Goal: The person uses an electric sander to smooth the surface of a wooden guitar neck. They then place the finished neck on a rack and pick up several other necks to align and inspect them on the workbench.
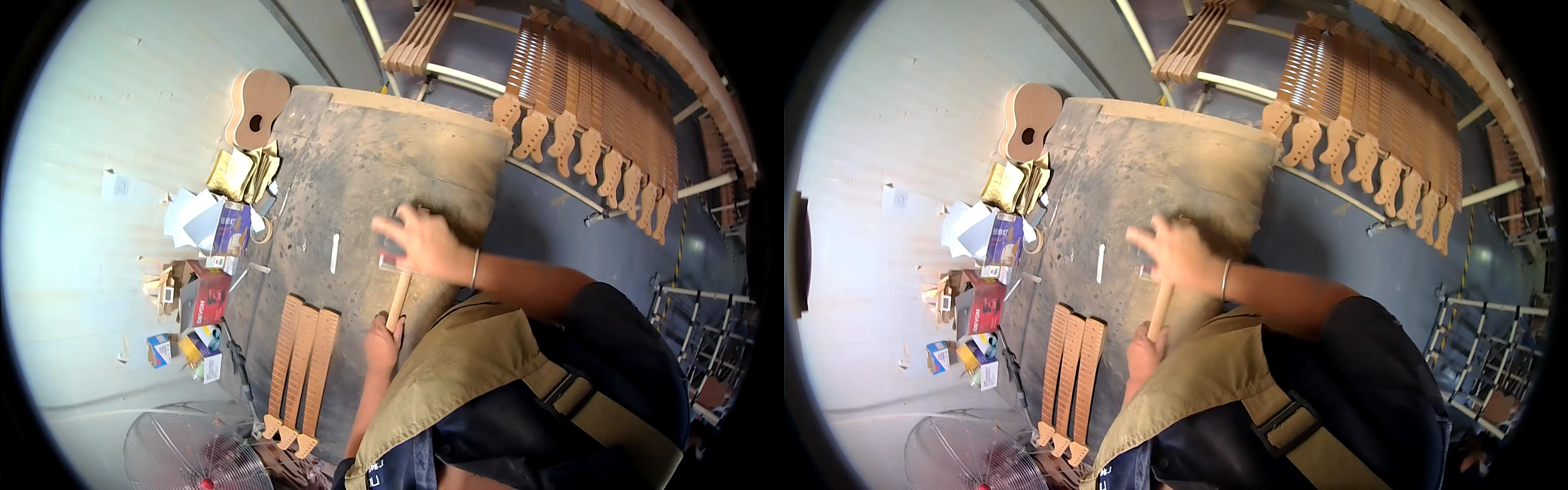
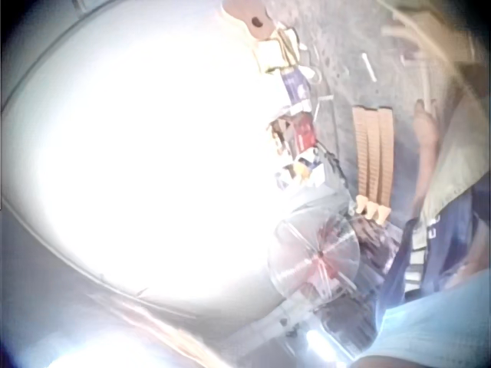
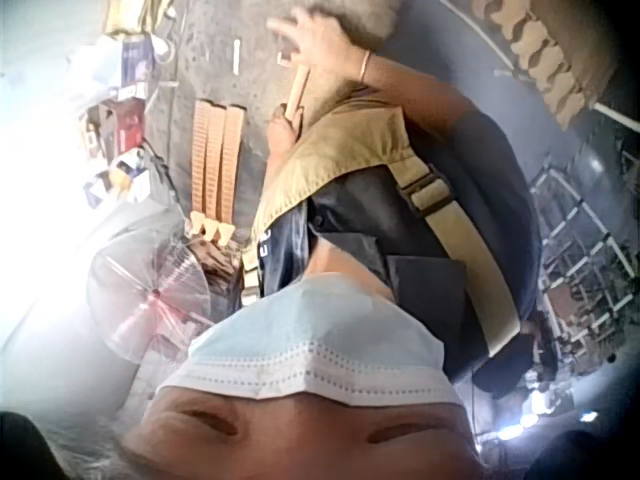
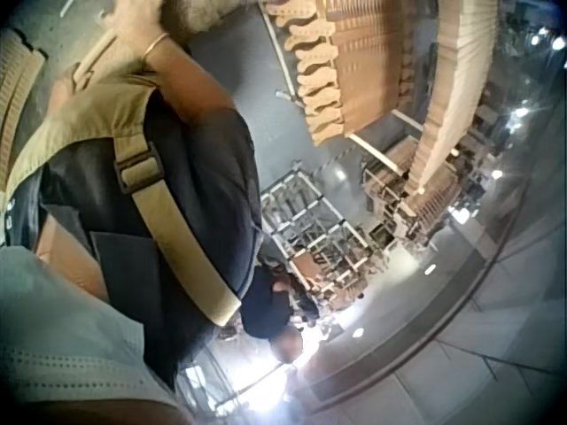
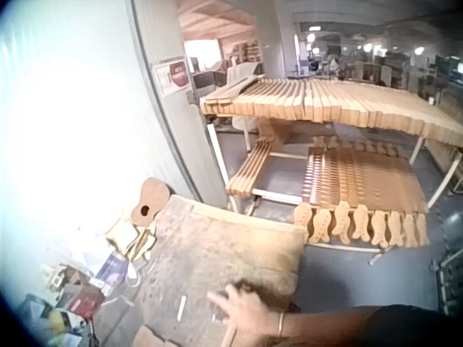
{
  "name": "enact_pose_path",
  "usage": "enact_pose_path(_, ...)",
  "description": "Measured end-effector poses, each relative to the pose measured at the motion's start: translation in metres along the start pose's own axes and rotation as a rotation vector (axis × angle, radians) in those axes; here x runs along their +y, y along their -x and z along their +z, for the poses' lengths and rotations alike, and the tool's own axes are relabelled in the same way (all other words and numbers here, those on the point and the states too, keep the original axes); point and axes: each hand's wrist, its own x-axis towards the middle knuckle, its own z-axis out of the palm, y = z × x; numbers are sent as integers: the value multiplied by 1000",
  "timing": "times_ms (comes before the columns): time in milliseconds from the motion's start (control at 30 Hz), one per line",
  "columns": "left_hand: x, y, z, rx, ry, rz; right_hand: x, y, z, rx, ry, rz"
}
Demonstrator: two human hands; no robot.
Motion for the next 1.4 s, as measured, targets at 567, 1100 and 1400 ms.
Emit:
enact_pose_path(567, 31, -59, 22, 49, 100, 119, 51, -46, -12, 178, -138, 96)
enact_pose_path(1100, 26, -58, 26, 91, 107, 161, 54, -44, -13, 220, -48, 105)
enact_pose_path(1400, 19, -60, 31, 8, 132, 121, -19, 12, 0, -34, -153, -11)
